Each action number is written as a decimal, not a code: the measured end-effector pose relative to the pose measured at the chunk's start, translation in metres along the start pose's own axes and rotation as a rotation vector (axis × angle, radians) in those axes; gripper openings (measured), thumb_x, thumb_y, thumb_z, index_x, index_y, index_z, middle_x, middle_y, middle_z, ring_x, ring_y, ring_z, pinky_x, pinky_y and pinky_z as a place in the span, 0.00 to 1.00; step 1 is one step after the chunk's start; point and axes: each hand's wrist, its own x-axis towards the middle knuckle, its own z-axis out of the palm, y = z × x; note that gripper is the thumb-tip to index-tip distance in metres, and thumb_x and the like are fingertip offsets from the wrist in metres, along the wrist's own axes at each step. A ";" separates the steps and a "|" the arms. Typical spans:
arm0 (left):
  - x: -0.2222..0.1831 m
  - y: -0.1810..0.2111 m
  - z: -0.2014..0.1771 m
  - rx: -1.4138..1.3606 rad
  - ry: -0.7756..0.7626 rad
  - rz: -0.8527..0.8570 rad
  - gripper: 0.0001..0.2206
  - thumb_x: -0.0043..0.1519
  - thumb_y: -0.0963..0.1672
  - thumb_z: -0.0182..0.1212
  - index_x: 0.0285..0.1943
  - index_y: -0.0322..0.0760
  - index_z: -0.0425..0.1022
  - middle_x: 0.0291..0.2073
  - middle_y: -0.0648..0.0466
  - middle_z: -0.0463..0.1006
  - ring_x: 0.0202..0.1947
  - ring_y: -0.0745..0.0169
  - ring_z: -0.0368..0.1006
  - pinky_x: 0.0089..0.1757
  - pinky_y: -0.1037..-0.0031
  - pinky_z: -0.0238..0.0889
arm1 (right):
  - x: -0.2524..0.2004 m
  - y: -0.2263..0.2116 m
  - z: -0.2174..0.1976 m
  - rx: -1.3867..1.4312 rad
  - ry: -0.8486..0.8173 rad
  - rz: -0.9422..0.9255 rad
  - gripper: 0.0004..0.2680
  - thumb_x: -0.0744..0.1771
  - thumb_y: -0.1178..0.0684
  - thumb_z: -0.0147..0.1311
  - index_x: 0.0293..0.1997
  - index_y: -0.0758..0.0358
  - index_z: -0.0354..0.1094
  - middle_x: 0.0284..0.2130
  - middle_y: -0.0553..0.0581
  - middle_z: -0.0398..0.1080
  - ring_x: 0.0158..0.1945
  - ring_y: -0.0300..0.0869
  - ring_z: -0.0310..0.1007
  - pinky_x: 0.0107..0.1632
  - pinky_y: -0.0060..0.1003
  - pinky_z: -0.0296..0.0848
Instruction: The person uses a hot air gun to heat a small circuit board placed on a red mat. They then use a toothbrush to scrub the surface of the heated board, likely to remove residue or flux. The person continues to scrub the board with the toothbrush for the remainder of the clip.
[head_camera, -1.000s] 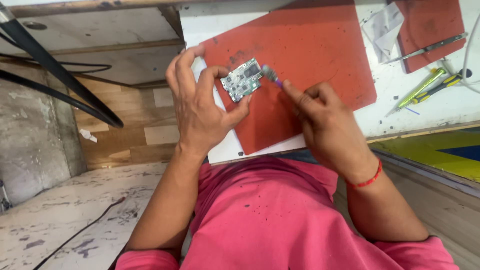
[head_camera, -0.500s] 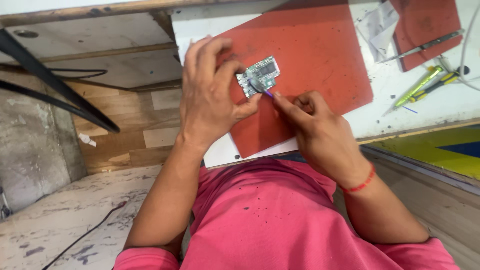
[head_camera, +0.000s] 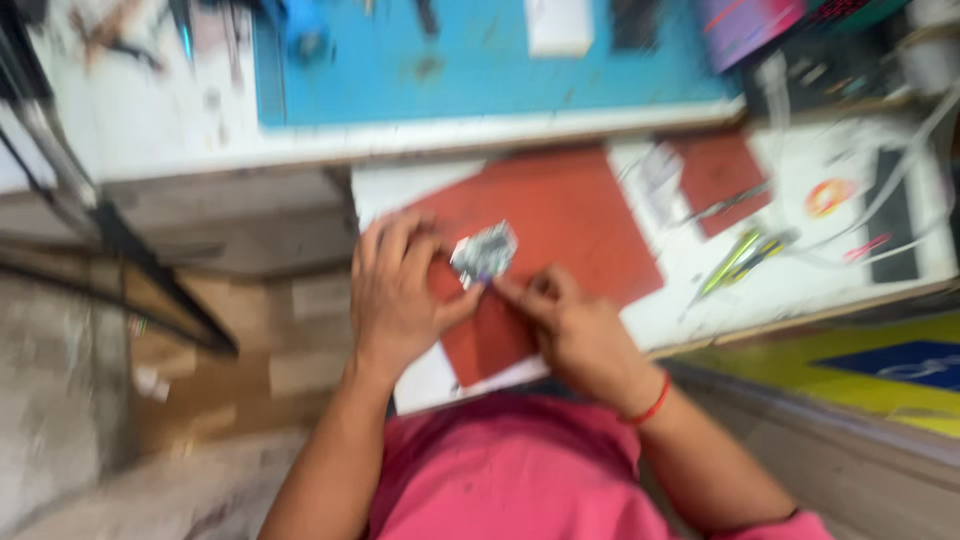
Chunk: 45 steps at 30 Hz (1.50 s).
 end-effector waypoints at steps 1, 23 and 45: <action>0.004 0.002 -0.001 0.007 0.005 -0.003 0.20 0.43 0.48 0.78 0.40 0.38 0.77 0.54 0.50 0.73 0.60 0.44 0.63 0.58 0.54 0.58 | 0.001 0.004 0.000 -0.027 0.020 0.091 0.20 0.63 0.61 0.51 0.63 0.50 0.70 0.40 0.58 0.69 0.33 0.53 0.75 0.34 0.46 0.75; 0.002 0.006 -0.003 0.007 0.012 -0.001 0.20 0.44 0.49 0.79 0.39 0.38 0.78 0.54 0.50 0.73 0.61 0.43 0.64 0.58 0.53 0.58 | 0.003 0.020 0.002 -0.089 0.026 0.058 0.21 0.64 0.63 0.50 0.64 0.51 0.68 0.42 0.61 0.69 0.32 0.56 0.74 0.32 0.48 0.74; -0.006 -0.004 0.000 0.001 0.002 0.007 0.20 0.46 0.48 0.83 0.40 0.40 0.76 0.56 0.53 0.71 0.65 0.45 0.61 0.61 0.54 0.59 | -0.003 0.005 0.000 -0.091 -0.098 0.035 0.21 0.64 0.64 0.49 0.65 0.51 0.70 0.42 0.61 0.70 0.32 0.56 0.75 0.33 0.49 0.75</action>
